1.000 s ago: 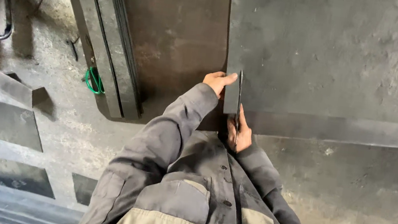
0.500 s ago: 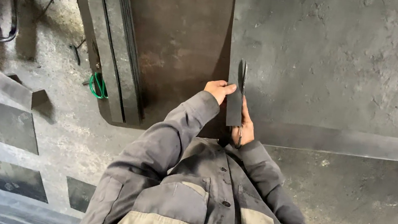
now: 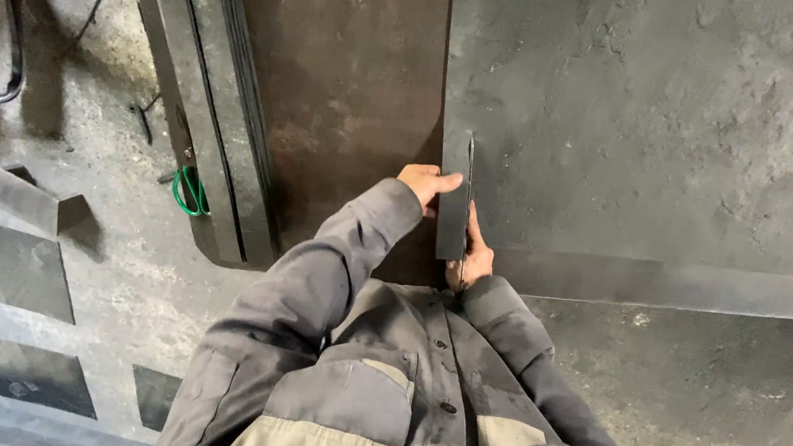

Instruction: The person uses tin snips to cut a long strip from a large sheet of dark material on a workbench. They repeatedly position the snips, cut along the edge, and set the cut strip aside. The process is repeated multiple times throughout the clip.

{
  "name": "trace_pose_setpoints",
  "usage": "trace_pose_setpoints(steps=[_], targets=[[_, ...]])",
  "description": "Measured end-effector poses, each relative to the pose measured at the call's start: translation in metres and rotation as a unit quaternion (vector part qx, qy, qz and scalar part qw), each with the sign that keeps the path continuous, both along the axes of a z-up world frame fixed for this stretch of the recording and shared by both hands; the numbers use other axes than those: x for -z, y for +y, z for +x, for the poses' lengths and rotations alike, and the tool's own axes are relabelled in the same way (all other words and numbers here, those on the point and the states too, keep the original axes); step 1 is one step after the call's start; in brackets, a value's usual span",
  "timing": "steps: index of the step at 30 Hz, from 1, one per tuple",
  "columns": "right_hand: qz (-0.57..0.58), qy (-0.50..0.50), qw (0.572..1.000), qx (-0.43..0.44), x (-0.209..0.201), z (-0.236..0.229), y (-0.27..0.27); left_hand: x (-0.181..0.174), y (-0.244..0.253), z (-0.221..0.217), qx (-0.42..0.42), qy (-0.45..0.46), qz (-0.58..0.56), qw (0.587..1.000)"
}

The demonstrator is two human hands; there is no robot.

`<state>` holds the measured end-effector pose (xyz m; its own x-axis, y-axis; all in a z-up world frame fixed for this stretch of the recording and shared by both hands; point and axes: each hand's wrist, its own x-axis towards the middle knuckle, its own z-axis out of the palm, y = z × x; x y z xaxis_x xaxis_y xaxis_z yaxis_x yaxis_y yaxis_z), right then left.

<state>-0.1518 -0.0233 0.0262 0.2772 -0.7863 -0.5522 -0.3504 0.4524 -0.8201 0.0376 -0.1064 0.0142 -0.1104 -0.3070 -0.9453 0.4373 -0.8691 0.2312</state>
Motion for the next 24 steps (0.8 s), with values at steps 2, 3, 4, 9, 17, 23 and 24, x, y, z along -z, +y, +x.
trace_pose_setpoints(steps=[2,3,4,9,17,23,24], targets=[[-0.001,-0.008,1.000,-0.010,0.002,-0.003,0.003,-0.008,-0.017,0.003,0.028,0.004,0.009,1.000],[0.012,-0.061,0.998,0.008,0.003,-0.004,0.005,-0.001,-0.022,0.003,-0.004,-0.011,-0.012,1.000],[0.027,-0.115,0.993,0.024,0.004,-0.005,0.009,0.005,-0.024,0.005,-0.038,-0.027,-0.029,0.998],[0.014,-0.266,0.963,0.036,0.005,-0.004,-0.015,0.047,-0.012,0.008,-0.035,-0.019,-0.065,0.997],[0.112,-0.338,0.930,0.096,0.017,0.019,-0.057,0.041,-0.008,0.003,-0.056,0.020,-0.044,0.997],[0.070,-0.268,0.956,0.093,0.016,0.023,-0.057,0.035,-0.003,0.006,-0.063,0.005,-0.086,0.994],[0.083,-0.243,0.962,0.092,0.014,0.024,-0.059,0.033,-0.004,0.008,-0.061,0.011,-0.078,0.995]])
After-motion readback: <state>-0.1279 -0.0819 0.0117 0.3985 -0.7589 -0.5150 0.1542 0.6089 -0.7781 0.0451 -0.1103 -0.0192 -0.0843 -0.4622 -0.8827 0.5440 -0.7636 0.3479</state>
